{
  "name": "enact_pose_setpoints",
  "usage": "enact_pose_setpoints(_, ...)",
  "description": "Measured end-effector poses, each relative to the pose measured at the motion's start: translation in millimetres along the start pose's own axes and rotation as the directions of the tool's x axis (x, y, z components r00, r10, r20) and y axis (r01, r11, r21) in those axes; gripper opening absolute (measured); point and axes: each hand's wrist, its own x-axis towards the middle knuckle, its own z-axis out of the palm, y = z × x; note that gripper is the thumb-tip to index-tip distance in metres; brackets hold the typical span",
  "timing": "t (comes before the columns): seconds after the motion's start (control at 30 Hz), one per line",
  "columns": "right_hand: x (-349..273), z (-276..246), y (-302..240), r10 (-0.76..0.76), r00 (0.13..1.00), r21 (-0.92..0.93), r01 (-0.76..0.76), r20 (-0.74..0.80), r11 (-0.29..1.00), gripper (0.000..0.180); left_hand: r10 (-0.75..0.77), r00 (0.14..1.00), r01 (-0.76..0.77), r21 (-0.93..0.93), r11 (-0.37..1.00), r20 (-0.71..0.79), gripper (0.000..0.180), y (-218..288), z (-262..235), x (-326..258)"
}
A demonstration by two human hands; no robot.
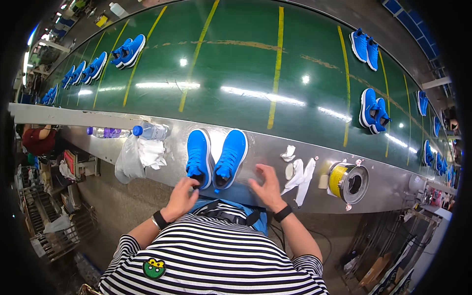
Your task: The person wipes the white soles and blue uppers of blue sneakers using a white cloth. They handle the shoes one at a time, picking them up from a green conveyor belt, cleaning them, and placing them back on the belt.
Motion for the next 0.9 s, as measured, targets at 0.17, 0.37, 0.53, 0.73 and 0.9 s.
enact_pose_setpoints(0.17, 7.4, 88.5, -2.1, 0.308, 0.950, 0.360, -0.301, 0.039, 0.883, 0.068, -0.269, 0.940, 0.172, -0.387, 0.906, -0.211, 0.056, -58.2, 23.1, 21.8)
enact_pose_setpoints(0.37, 7.5, 86.0, -1.6, 0.373, 0.928, 0.636, -0.286, -0.003, 0.717, 0.042, -0.354, 0.928, 0.266, -0.868, 0.420, 0.113, 0.032, -62.7, 15.9, 57.0)
enact_pose_setpoints(0.53, -13.6, 70.3, -23.0, 0.639, 0.763, 0.798, -0.446, 0.100, 0.407, 0.026, -0.338, 0.833, 0.505, -0.852, 0.140, 0.438, 0.027, -59.7, -12.5, 50.8)
enact_pose_setpoints(0.73, -15.9, 64.9, -18.2, 0.576, 0.808, 0.741, -0.462, 0.124, 0.488, 0.028, -0.272, 0.835, 0.527, -0.837, 0.147, 0.478, 0.030, -48.5, -15.5, 55.8)
enact_pose_setpoints(0.9, -9.6, 58.5, -15.1, 0.540, 0.835, 0.748, -0.423, 0.104, 0.512, 0.030, -0.216, 0.856, 0.504, -0.851, 0.149, 0.469, 0.035, -37.5, -20.6, 63.2)
